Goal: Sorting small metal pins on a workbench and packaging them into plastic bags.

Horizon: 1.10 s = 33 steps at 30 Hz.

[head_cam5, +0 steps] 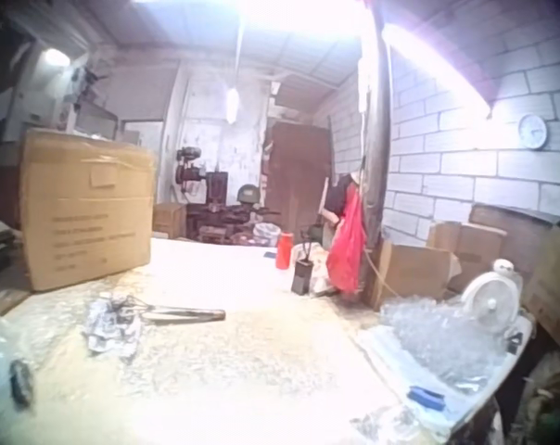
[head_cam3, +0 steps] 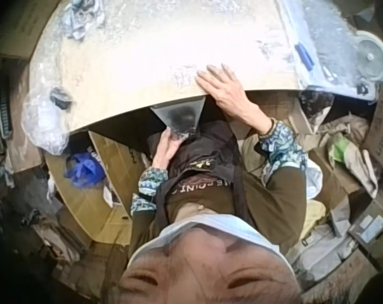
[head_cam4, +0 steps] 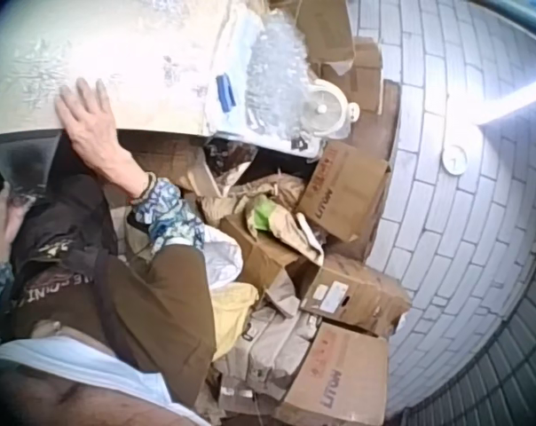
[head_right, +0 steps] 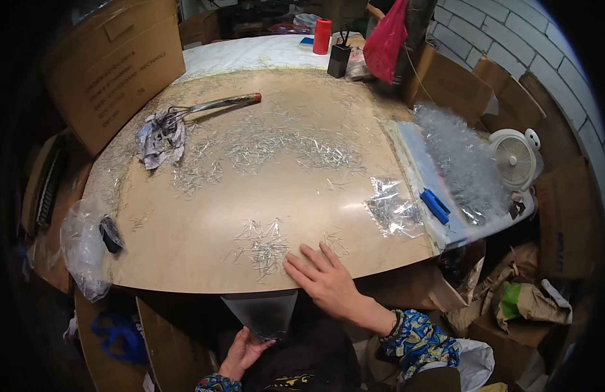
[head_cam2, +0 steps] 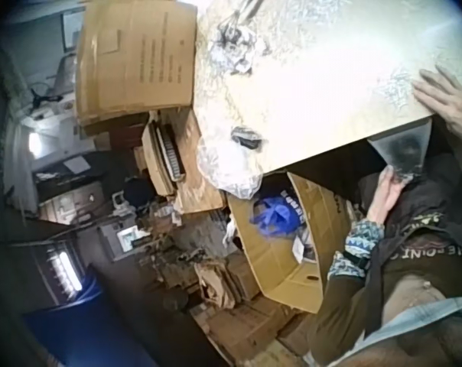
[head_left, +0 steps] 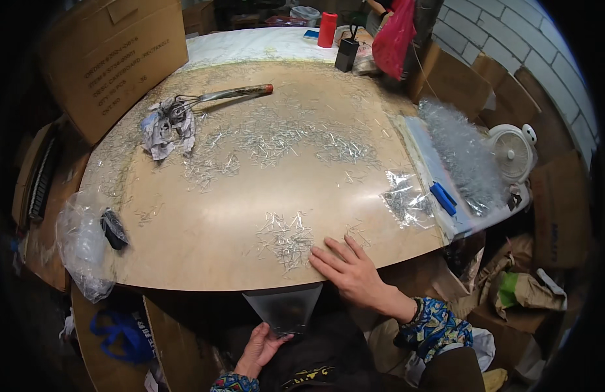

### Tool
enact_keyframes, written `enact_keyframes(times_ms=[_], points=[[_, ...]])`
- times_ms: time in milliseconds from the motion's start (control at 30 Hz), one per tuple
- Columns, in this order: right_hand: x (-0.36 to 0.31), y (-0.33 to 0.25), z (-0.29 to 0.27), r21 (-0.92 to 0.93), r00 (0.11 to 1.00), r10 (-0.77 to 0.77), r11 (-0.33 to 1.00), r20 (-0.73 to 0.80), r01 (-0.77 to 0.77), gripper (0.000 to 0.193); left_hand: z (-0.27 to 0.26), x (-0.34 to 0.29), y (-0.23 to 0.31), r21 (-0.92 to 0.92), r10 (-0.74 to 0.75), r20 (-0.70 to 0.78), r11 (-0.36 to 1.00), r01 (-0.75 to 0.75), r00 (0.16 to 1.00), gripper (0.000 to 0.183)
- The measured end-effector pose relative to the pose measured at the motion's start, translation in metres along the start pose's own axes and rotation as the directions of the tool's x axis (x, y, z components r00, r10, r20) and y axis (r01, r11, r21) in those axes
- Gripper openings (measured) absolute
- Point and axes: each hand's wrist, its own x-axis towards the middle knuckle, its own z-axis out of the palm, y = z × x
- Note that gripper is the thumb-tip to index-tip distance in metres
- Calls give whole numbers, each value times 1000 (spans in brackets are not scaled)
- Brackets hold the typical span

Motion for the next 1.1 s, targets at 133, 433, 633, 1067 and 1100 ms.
enact_keyframes(times_ms=[133,433,633,1067,1100], points=[[34,10,9,-29,1000,-3,1000,1,3,48,-6,4,-3,13,-7,-13,1000,7,1000,45],[43,9,9,-85,1000,12,996,14,-10,48,-1,-1,-1,12,12,-20,1000,-11,1000,44],[11,14,-3,-73,997,9,997,76,-3,51,2,2,-2,-28,-2,-9,1000,2,1000,44],[93,18,7,27,989,-134,991,71,132,53,-7,2,-2,38,-13,-50,999,15,999,50],[97,19,12,8,987,-149,989,63,148,52,-6,2,-3,42,-12,-45,999,14,999,50]])
